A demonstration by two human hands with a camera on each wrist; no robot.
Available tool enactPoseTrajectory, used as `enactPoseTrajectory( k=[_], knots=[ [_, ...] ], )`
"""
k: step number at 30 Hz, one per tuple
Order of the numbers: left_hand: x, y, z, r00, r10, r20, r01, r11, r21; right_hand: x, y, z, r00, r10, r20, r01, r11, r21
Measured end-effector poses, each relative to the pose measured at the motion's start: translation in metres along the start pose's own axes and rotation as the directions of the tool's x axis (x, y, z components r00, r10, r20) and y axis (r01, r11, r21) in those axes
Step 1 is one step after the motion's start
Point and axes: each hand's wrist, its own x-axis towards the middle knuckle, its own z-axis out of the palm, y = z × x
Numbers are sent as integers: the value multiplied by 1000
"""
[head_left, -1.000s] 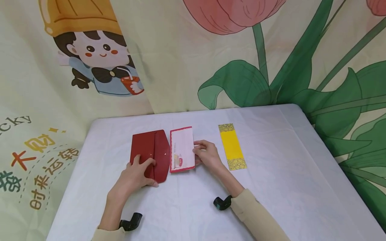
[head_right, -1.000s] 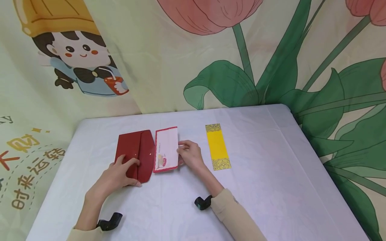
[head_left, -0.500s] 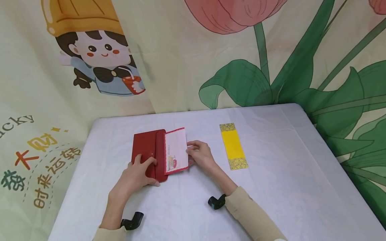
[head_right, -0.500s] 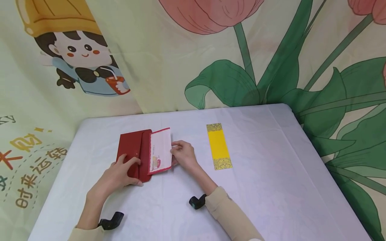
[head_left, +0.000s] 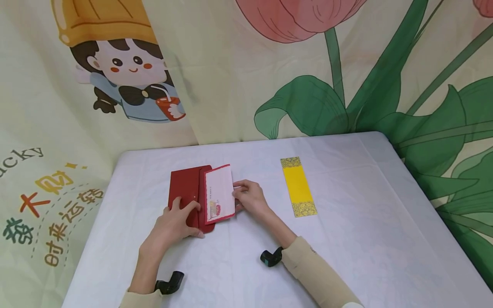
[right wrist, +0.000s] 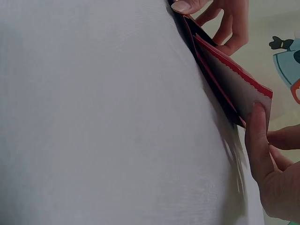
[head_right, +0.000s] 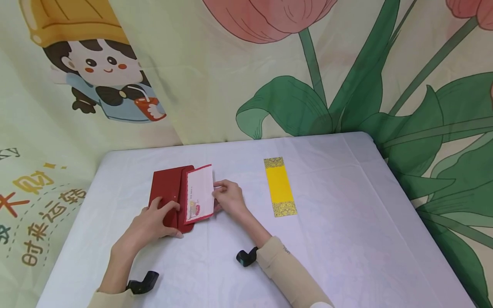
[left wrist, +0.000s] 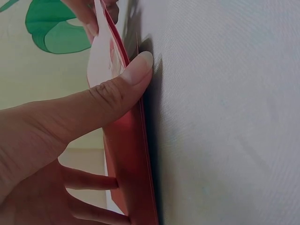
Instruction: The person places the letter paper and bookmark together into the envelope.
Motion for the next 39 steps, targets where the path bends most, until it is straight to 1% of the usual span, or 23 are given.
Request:
enactPoseTrajectory(
  k=[7, 13, 17, 24, 28, 32, 39],
  knots=[
    [-1, 1, 1, 1000, -17, -10, 17, 1000, 10, 2, 2, 7, 999, -24, 22, 24, 1000, 19],
    [-3, 1, 1, 1000, -19, -20, 19, 1000, 16, 3, 1, 13, 999, -32, 27, 31, 999, 30],
    [-2, 1, 2, 999, -23, -23, 23, 1000, 17, 4, 1, 15, 999, -36, 22, 36, 999, -3],
    [-1, 1, 1, 999, -19, -27, 20, 999, 25, 6, -1, 20, 998, -62, 13, 63, 994, -90],
    [0, 1, 0, 1000, -18, -25, 19, 1000, 23, 7, -1, 23, 997, -74, 12, 75, 991, -115],
    [0, 1, 1, 999, -16, -27, 16, 1000, 20, 8, -1, 27, 997, -80, 23, 82, 990, -115],
    [1, 0, 2, 999, -6, -35, 7, 1000, 19, 9, -1, 32, 997, -53, 57, 55, 998, -38]
  ],
)
